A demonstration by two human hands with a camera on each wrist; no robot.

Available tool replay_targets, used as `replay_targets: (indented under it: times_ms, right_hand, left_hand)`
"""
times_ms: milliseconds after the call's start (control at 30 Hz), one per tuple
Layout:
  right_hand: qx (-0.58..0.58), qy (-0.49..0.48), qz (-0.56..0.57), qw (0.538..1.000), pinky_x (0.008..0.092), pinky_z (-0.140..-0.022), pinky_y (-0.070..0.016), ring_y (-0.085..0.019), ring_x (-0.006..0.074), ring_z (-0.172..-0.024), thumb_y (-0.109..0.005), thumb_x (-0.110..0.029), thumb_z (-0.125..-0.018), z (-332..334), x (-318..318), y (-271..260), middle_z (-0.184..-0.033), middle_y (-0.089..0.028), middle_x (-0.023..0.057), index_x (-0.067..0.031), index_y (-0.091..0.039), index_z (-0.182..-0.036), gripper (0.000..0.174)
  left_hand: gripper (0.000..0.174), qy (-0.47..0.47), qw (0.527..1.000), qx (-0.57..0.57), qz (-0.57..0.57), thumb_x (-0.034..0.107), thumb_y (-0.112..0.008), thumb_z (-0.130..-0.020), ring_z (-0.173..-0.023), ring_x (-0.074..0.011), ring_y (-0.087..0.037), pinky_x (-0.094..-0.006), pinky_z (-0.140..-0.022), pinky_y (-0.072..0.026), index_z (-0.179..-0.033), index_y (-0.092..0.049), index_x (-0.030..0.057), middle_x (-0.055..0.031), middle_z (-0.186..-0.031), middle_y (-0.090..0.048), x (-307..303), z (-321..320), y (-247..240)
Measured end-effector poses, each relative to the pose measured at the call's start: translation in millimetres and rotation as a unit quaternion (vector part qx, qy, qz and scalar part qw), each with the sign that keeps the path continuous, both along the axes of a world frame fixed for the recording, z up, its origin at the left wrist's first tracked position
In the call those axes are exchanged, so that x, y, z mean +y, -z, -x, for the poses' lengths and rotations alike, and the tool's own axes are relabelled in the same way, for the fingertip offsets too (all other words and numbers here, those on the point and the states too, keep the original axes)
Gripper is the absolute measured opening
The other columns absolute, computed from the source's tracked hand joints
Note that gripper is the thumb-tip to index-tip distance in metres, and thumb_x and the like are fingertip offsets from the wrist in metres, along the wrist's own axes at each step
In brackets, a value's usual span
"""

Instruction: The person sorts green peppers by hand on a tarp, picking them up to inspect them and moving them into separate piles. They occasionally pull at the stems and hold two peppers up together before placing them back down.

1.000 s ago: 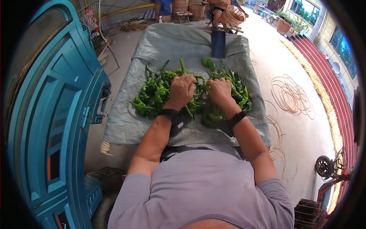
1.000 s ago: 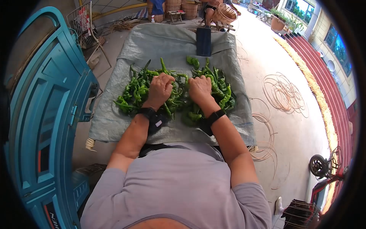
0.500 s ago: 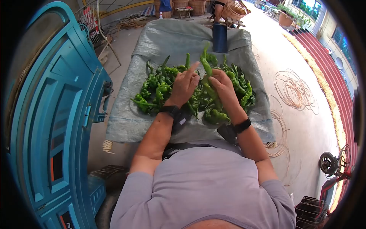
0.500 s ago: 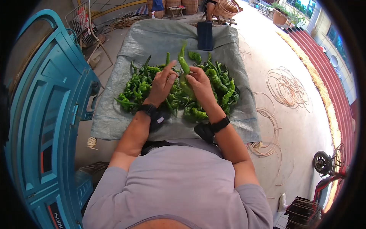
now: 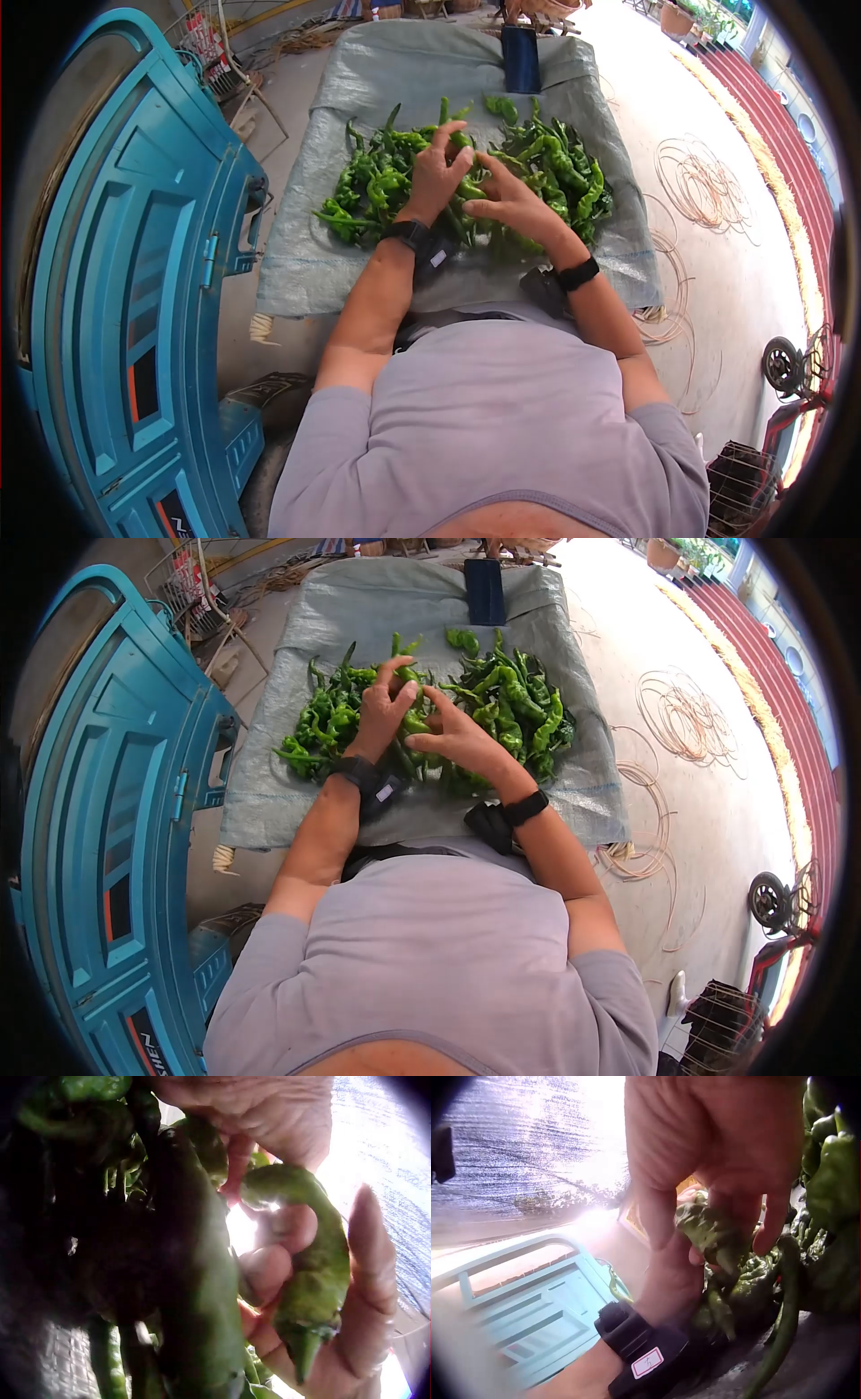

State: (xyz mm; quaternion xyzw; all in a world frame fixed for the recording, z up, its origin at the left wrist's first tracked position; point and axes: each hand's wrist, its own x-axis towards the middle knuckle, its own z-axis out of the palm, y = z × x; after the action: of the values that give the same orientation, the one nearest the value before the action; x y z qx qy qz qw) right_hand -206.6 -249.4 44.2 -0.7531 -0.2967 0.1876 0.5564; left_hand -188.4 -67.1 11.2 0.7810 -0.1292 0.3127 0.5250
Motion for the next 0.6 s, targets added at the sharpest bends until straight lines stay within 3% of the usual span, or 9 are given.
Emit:
replay_targets:
  times_ms: [33,100,133,233,333,433,533,600]
  right_hand:
    - [0.009,0.033,-0.019,0.999,0.0337,-0.095,-0.0446,-0.056,0.0195,-0.111,-0.073,-0.017,-0.086,3.4,-0.6,1.4,-0.131,-0.055,0.0146,-0.0061,-0.035,-0.148,0.073]
    - [-0.092,0.000,-0.004,0.996,0.0337,-0.095,-0.0451,-0.057,0.0197,-0.110,-0.073,-0.015,-0.085,2.4,-7.3,3.1,-0.127,-0.058,0.0122,-0.0060,-0.040,-0.145,0.069]
    - [-0.143,-0.016,0.003,0.990,0.0337,-0.095,-0.0454,-0.058,0.0199,-0.110,-0.073,-0.015,-0.084,2.7,-9.3,2.3,-0.126,-0.059,0.0109,-0.0060,-0.042,-0.144,0.067]
    - [-0.123,0.003,0.092,0.988,0.0333,-0.093,-0.0468,-0.060,0.0196,-0.109,-0.071,-0.011,-0.084,12.4,-13.7,-17.1,-0.118,-0.064,0.0091,-0.0041,-0.050,-0.137,0.058]
    - [-0.145,0.030,0.105,0.983,0.0321,-0.090,-0.0487,-0.062,0.0186,-0.105,-0.067,-0.009,-0.086,8.8,-17.3,-4.2,-0.112,-0.066,0.0114,-0.0028,-0.056,-0.129,0.045]
    - [-0.064,0.036,0.003,0.997,0.0333,-0.086,-0.0511,-0.067,0.0219,-0.096,-0.069,-0.012,-0.082,3.4,-26.6,-3.1,-0.102,-0.069,0.0142,-0.0026,-0.062,-0.119,0.039]
    - [-0.157,0.083,0.067,0.982,0.0327,-0.084,-0.0516,-0.067,0.0210,-0.094,-0.068,-0.012,-0.082,5.5,-29.3,-1.2,-0.099,-0.069,0.0126,-0.0030,-0.063,-0.116,0.036]
    - [-0.246,0.085,0.162,0.952,0.0364,-0.082,-0.0518,-0.067,0.0258,-0.092,-0.066,-0.015,-0.083,8.4,-27.6,1.2,-0.100,-0.068,0.0112,-0.0063,-0.065,-0.112,0.030]
  left_hand:
    - [0.043,-0.011,0.999,-0.002,0.043,0.023,-0.062,-0.089,-0.069,-0.0230,-0.063,-0.0363,-0.067,-0.0499,-0.128,-0.053,0.0081,-0.0111,-0.076,-0.064,-1.1,-0.1,1.5]
    - [0.039,-0.044,0.993,-0.023,0.107,0.016,-0.061,-0.088,-0.064,-0.0143,-0.059,-0.0315,-0.063,-0.0484,-0.125,-0.054,0.0075,-0.0054,-0.071,-0.061,-2.9,-1.9,2.0]
    - [0.039,-0.056,0.993,-0.021,0.099,0.016,-0.061,-0.088,-0.064,-0.0143,-0.058,-0.0315,-0.063,-0.0484,-0.125,-0.054,0.0076,-0.0054,-0.070,-0.061,-3.0,-1.4,2.1]
    - [0.040,-0.083,0.993,-0.015,0.081,0.017,-0.061,-0.088,-0.062,-0.0140,-0.056,-0.0313,-0.062,-0.0477,-0.126,-0.054,0.0080,-0.0049,-0.068,-0.059,-4.5,2.2,0.2]
    - [0.039,-0.083,0.993,-0.005,0.083,0.018,-0.060,-0.088,-0.061,-0.0131,-0.054,-0.0309,-0.061,-0.0463,-0.126,-0.056,0.0087,-0.0036,-0.066,-0.057,-2.7,2.3,-1.8]
    - [0.036,-0.062,0.993,0.023,0.096,0.017,-0.059,-0.088,-0.059,-0.0137,-0.051,-0.0308,-0.059,-0.0448,-0.123,-0.061,0.0104,-0.0028,-0.066,-0.056,2.6,1.9,-1.3]
    - [0.032,-0.029,0.996,0.050,0.073,0.016,-0.059,-0.087,-0.058,-0.0151,-0.050,-0.0312,-0.059,-0.0440,-0.118,-0.065,0.0118,-0.0029,-0.067,-0.056,2.4,0.3,-1.1]
    - [0.030,-0.023,0.997,0.049,0.060,0.016,-0.060,-0.087,-0.059,-0.0160,-0.049,-0.0315,-0.060,-0.0443,-0.116,-0.068,0.0125,-0.0037,-0.072,-0.056,-0.5,-0.5,-2.4]
